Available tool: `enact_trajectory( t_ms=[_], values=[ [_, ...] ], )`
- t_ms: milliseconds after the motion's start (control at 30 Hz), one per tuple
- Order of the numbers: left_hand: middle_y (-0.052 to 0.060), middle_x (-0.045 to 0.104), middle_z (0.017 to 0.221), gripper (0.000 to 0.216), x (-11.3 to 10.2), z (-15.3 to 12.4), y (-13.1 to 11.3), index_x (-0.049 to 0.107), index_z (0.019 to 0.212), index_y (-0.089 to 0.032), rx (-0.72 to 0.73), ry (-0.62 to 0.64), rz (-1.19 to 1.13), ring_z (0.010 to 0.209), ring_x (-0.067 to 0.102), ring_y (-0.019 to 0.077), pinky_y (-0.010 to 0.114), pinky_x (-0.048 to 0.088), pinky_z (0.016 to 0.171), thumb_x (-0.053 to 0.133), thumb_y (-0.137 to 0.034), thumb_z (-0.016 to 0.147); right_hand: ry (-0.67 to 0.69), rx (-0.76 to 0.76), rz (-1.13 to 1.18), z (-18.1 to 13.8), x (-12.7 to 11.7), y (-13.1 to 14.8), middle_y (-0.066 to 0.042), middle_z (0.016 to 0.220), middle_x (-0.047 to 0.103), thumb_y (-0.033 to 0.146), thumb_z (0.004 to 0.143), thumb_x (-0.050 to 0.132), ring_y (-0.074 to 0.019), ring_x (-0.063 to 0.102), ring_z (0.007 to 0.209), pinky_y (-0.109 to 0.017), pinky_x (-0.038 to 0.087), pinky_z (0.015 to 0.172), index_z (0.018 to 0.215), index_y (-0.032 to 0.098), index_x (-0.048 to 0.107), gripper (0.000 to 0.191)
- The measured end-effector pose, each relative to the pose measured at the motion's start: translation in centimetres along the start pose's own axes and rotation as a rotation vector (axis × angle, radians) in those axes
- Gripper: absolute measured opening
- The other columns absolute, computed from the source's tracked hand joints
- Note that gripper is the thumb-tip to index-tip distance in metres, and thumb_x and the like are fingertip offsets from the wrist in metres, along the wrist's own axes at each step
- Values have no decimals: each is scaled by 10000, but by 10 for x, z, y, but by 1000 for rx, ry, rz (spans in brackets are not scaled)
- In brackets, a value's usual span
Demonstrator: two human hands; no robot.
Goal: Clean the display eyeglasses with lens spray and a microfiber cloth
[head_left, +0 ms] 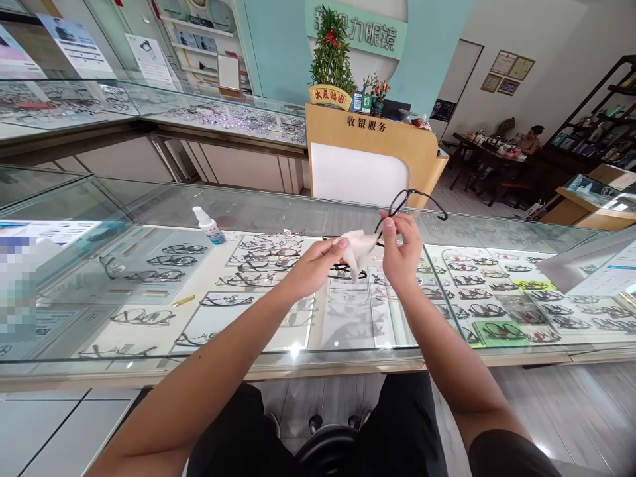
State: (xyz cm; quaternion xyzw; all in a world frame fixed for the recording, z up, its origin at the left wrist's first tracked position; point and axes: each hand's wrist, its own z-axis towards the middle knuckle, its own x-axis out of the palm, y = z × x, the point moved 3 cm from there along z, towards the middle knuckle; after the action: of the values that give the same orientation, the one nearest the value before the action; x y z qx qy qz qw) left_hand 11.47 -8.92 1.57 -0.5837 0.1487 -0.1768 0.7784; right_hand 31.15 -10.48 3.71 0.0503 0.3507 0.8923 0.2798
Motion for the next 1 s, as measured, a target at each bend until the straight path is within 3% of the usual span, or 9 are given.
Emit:
enact_trajectory(
  t_ms=[100, 233, 367, 500, 567, 667, 833, 900, 1000],
  values=[
    [92, 750, 832, 530, 2, -4, -9, 760, 807, -178, -86, 202, -115, 844, 718, 242, 381, 588, 900, 706, -673, 988, -13, 39, 70, 9, -8, 3, -99, 1021, 776, 512, 1077, 571, -282, 687, 1073, -457, 509, 1019, 813, 256, 665, 380],
    [98, 754, 857, 515, 26, -16, -5, 760, 872, -174, -216, 494, -87, 813, 715, 237, 362, 581, 811, 730, -679, 968, -22, 107, 179, 17, -15, 1, -87, 1017, 809, 500, 1039, 595, -254, 693, 977, -428, 519, 955, 790, 244, 655, 363],
    [83, 742, 916, 512, 59, -27, 13, 727, 963, -174, -147, 679, 27, 839, 677, 227, 330, 521, 774, 628, -673, 1027, -13, 152, 245, 21, -17, -3, -72, 992, 822, 499, 1005, 646, -237, 689, 930, -403, 520, 903, 769, 234, 672, 356],
    [54, 754, 1051, 273, 74, -33, 29, 671, 1086, -209, 63, 610, 447, 944, 662, 223, 318, 466, 836, 695, -477, 1037, 6, 146, 273, 21, -16, -5, -64, 996, 822, 504, 997, 665, -233, 696, 919, -398, 525, 889, 782, 228, 692, 351],
    [37, 746, 1004, 224, 79, -37, 34, 651, 1053, -216, 168, 625, 612, 924, 653, 219, 322, 440, 838, 703, -433, 1047, 22, 136, 258, 21, -16, -6, -63, 1011, 822, 500, 1005, 656, -231, 695, 919, -395, 523, 892, 774, 228, 682, 358],
    [46, 731, 998, 254, 86, -40, 42, 684, 983, -211, 316, 679, 743, 925, 650, 215, 331, 431, 835, 702, -452, 1062, 74, 157, 238, 21, -13, -7, -64, 1019, 823, 488, 1007, 641, -232, 695, 922, -395, 526, 901, 766, 231, 676, 353],
    [71, 706, 1018, 305, 87, -38, 43, 813, 1004, -235, 469, 639, 823, 916, 652, 208, 344, 445, 798, 686, -507, 1063, 164, 189, 289, 19, -10, 0, -58, 983, 813, 419, 989, 629, -219, 672, 893, -378, 519, 880, 773, 228, 700, 297],
    [67, 715, 963, 343, 77, -34, 32, 810, 994, -227, 519, 529, 796, 890, 654, 208, 352, 461, 791, 634, -505, 1093, 188, 204, 295, 18, -10, 5, -52, 925, 794, 408, 985, 608, -216, 652, 864, -372, 521, 858, 784, 229, 707, 287],
    [64, 712, 898, 318, 46, -24, 9, 765, 962, -215, 591, 177, 779, 863, 654, 214, 367, 500, 799, 576, -415, 1120, 254, 231, 313, 16, -10, 11, -39, 839, 750, 403, 995, 572, -209, 620, 816, -362, 507, 814, 826, 226, 727, 289]
  ],
)
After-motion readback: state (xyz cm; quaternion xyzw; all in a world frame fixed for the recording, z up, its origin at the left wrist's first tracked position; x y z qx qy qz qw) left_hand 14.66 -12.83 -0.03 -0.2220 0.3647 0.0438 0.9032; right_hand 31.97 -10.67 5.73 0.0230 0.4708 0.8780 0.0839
